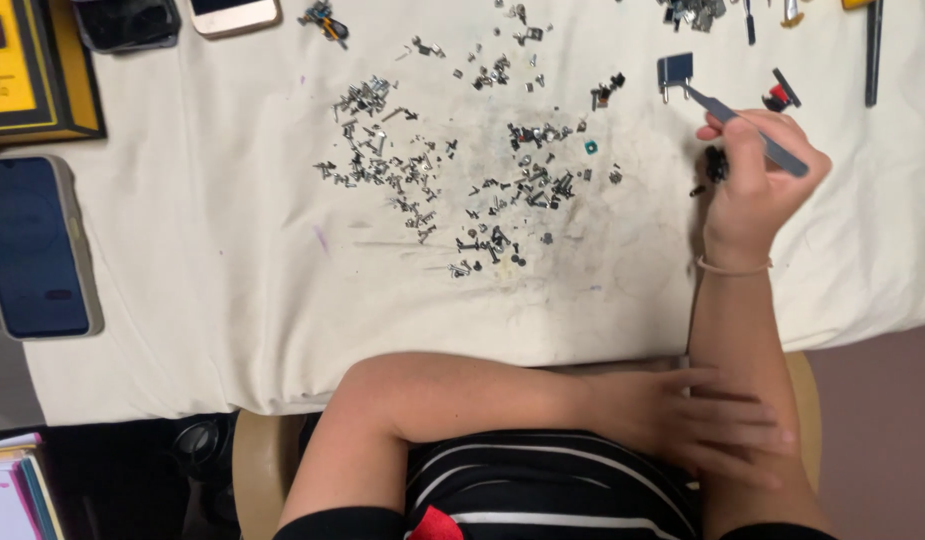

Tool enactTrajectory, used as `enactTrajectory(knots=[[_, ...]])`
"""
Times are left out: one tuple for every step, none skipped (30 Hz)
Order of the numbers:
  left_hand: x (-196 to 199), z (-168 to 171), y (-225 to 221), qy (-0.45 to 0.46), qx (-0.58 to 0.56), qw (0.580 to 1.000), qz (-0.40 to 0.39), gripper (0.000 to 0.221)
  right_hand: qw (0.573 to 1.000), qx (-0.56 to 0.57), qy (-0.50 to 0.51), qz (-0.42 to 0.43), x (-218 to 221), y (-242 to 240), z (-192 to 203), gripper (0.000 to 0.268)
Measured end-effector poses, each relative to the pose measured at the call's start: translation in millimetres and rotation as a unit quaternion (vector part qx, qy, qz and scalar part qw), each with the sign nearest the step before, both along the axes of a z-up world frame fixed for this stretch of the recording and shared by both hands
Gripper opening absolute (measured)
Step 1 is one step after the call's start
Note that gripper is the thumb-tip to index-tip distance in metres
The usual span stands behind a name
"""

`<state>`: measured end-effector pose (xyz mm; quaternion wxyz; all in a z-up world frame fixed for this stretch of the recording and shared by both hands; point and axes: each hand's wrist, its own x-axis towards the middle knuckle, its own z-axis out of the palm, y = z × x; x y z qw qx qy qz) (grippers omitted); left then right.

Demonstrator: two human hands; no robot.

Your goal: Sorting and categorizing small electronic components and screws from a mixed pile using tweezers on a repair bench.

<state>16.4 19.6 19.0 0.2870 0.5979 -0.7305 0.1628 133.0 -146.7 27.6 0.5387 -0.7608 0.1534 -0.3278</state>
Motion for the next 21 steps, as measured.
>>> enactTrajectory(knots=[[-1,-2,-2,0.029,-0.021,0.999,0.009,0.039,0.999,0.01,-0.015,-0.038,-17,-5,-1,0.011],[1,-6,-5,0.054,-0.041,0.998,0.019,0.04,0.996,0.02,-0.035,-0.074,-32,-11,-2,0.013],[-5,-14,-8,0.057,-0.042,0.997,0.011,0.04,0.996,0.019,-0.033,-0.081,-46,-18,-12,0.013],[-11,-22,-12,0.017,0.068,0.994,0.08,0.051,0.994,-0.001,-0.07,-0.087,-60,-25,-22,0.007],[-18,-30,-17,-0.024,0.177,0.973,0.147,0.066,0.99,-0.022,-0.108,-0.093,-74,-32,-32,0.014],[-15,-25,-16,-0.022,0.176,0.974,0.139,0.066,0.989,-0.025,-0.105,-0.1,-82,-30,-28,0.014],[-12,-21,-16,-0.042,0.202,0.964,0.167,0.072,0.99,-0.069,-0.026,-0.118,-89,-28,-25,0.006],[-6,-16,-17,-0.064,0.227,0.952,0.196,0.08,0.983,-0.112,0.051,-0.134,-93,-28,-21,0.018],[-9,-23,-18,-0.065,0.225,0.953,0.192,0.08,0.982,-0.114,0.051,-0.139,-95,-28,-21,0.018],[-12,-30,-20,-0.083,0.216,0.952,0.2,0.076,0.98,-0.14,0.06,-0.13,-95,-28,-21,0.018],[-15,-37,-21,-0.101,0.208,0.95,0.208,0.072,0.976,-0.165,0.07,-0.12,-95,-29,-22,0.019],[-18,-38,-22,-0.102,0.206,0.951,0.205,0.072,0.976,-0.165,0.07,-0.124,-95,-28,-21,0.019],[-20,-40,-23,-0.076,0.204,0.951,0.219,0.065,0.975,-0.17,0.078,-0.117,-95,-27,-20,0.021],[-21,-41,-25,-0.051,0.202,0.95,0.235,0.062,0.975,-0.174,0.084,-0.108,-92,-28,-20,0.023],[-22,-45,-28,-0.053,0.2,0.95,0.234,0.062,0.975,-0.175,0.082,-0.11,-90,-29,-20,0.023],[-25,-48,-29,-0.03,0.17,0.949,0.262,0.054,0.975,-0.176,0.076,-0.112,-89,-29,-20,0.022],[-28,-52,-30,-0.006,0.141,0.947,0.29,0.05,0.975,-0.176,0.07,-0.114,-89,-29,-21,0.022],[-30,-54,-30,-0.005,0.142,0.946,0.292,0.05,0.976,-0.175,0.071,-0.112,-85,-25,-18,0.022],[-31,-55,-29,-0.048,0.177,0.941,0.285,0.051,0.976,-0.179,0.065,-0.108,-82,-21,-14,0.023],[-29,-58,-31,-0.092,0.21,0.932,0.282,0.052,0.976,-0.185,0.056,-0.101,-75,-18,-11,0.024],[-26,-54,-31,-0.092,0.211,0.93,0.288,0.052,0.977,-0.185,0.053,-0.095,-64,-14,-8,0.024]])
